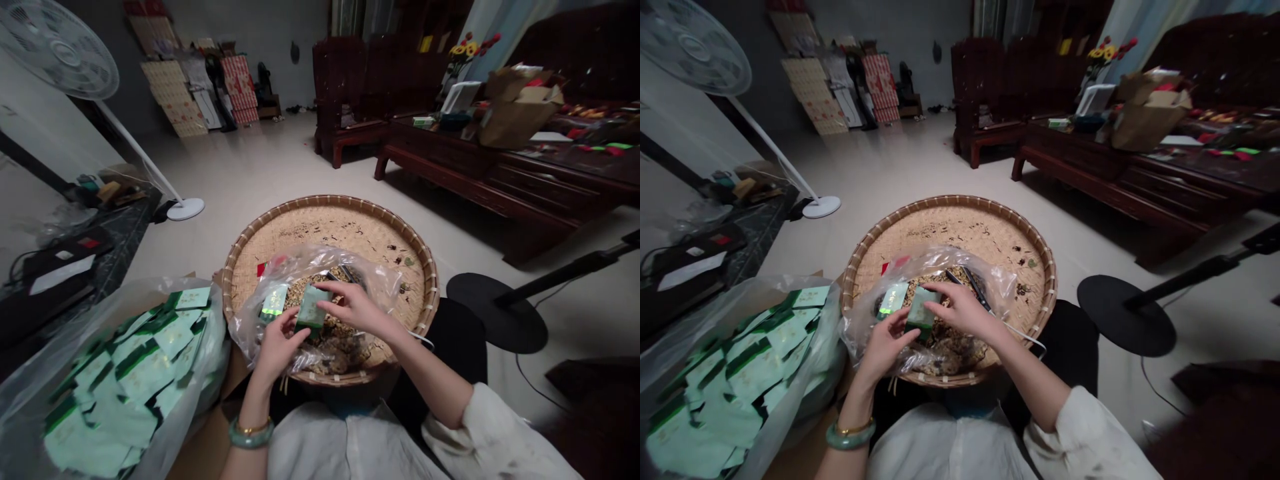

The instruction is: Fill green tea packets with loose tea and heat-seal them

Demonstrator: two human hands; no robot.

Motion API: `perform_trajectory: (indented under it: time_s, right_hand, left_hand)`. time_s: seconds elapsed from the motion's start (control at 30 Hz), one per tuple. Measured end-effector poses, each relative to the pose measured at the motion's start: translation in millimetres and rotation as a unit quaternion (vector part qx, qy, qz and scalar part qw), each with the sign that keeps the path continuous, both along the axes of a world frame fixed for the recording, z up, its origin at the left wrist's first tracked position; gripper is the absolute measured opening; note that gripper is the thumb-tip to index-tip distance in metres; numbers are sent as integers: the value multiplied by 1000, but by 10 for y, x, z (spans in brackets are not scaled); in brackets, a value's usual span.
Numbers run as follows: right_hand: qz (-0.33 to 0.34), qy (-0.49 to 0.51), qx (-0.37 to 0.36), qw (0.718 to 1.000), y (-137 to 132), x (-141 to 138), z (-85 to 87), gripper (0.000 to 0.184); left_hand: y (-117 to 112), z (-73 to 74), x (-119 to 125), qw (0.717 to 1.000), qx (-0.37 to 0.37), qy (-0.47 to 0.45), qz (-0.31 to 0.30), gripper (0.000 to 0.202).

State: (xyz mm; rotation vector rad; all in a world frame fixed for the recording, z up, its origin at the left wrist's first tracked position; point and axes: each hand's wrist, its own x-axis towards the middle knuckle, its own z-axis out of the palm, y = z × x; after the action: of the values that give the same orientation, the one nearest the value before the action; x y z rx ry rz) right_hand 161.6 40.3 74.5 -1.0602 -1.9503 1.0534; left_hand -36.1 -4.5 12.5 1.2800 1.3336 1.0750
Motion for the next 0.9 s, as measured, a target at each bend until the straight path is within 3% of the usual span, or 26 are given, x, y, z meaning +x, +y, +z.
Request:
perform_trajectory:
  time_s: [0.13,0.23,0.33,0.5,0.7,0.83,0.9]
  right_hand:
    - [59,-16,-37,997,62,40,99,19]
    - [85,-49,-13,995,109,49,120,36]
    - [111,-71,-6,991,135,56,105,41]
    - [85,-79,3,993,147,46,69,50]
    - [113,-86,-13,990,147,-1,33,47]
    - [70,-63,-63,994,150,23,-26,34]
    - [60,-48,-99,992,151,36,-60,27]
  left_hand:
    - [-15,70,71,999,-15,-39,-23,39]
    - [-25,101,78,998,-17,-40,-38,39]
    - [-26,96,66,999,-8,-15,-43,36]
    - [-16,110,85,999,-16,-23,-37,36]
    - [49,162,197,994,-61,-91,-8,28]
    - [62,115,258,979,-90,-171,64,30]
    - [41,109,280,973,-106,-195,68,34]
